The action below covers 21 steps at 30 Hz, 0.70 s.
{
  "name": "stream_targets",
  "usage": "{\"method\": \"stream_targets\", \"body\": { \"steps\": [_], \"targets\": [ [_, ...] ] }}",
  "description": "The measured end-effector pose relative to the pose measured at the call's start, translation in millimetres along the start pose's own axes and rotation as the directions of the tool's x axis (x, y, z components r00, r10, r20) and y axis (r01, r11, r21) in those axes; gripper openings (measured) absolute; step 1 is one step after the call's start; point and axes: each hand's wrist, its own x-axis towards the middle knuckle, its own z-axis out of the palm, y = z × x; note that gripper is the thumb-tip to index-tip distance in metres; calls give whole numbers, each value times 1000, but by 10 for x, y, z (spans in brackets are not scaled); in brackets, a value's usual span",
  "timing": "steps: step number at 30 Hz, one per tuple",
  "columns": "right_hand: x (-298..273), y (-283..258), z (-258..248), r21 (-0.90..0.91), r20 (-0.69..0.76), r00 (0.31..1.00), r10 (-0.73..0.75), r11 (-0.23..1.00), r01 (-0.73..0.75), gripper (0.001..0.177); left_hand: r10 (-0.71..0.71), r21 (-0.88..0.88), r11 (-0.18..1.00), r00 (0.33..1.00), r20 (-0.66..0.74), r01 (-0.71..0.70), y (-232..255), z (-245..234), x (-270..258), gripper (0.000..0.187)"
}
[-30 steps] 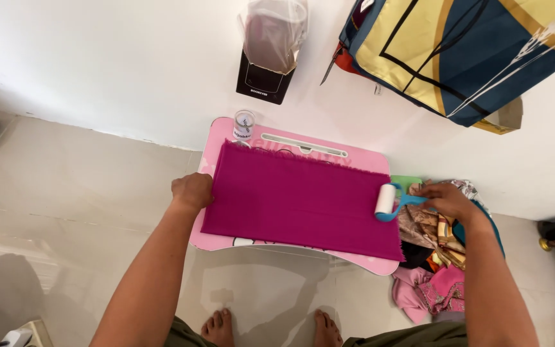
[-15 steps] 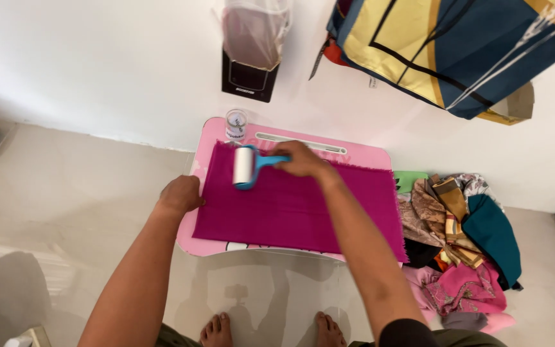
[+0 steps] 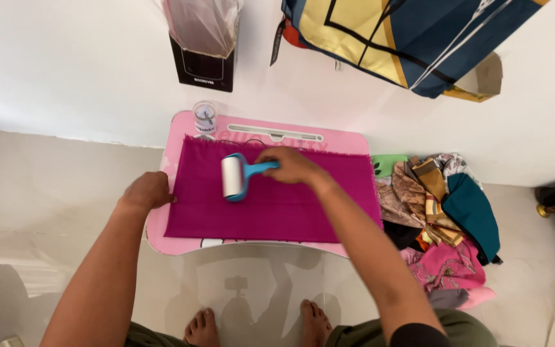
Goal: Unpacking a fabric item from a plastic bag and cleaning it with a lint roller on a small table.
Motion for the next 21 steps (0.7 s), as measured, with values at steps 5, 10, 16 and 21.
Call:
{"method": "stream_targets", "body": {
  "steps": [5,10,16,21],
  "targets": [
    [-1107,515,-941,-61,-34,986,162,985,-164,32,6,-7,1000,1000,-29,-7,-53,39,35,50],
    [-2466,1063,-1537,3,-215,841,496,862,-507,38,3,-12,1000,999,-37,-4,-120,102,129,50],
    [-2945,1506,-1233,83,-361,833,420,904,-420,37,-30,147,989,999,30,25,-287,350,564,38],
    [-3059,371,-1505,305,-612,627,482,875,-376,35,-22,158,987,1000,-9,23,-394,471,750,38]
  ]
}}
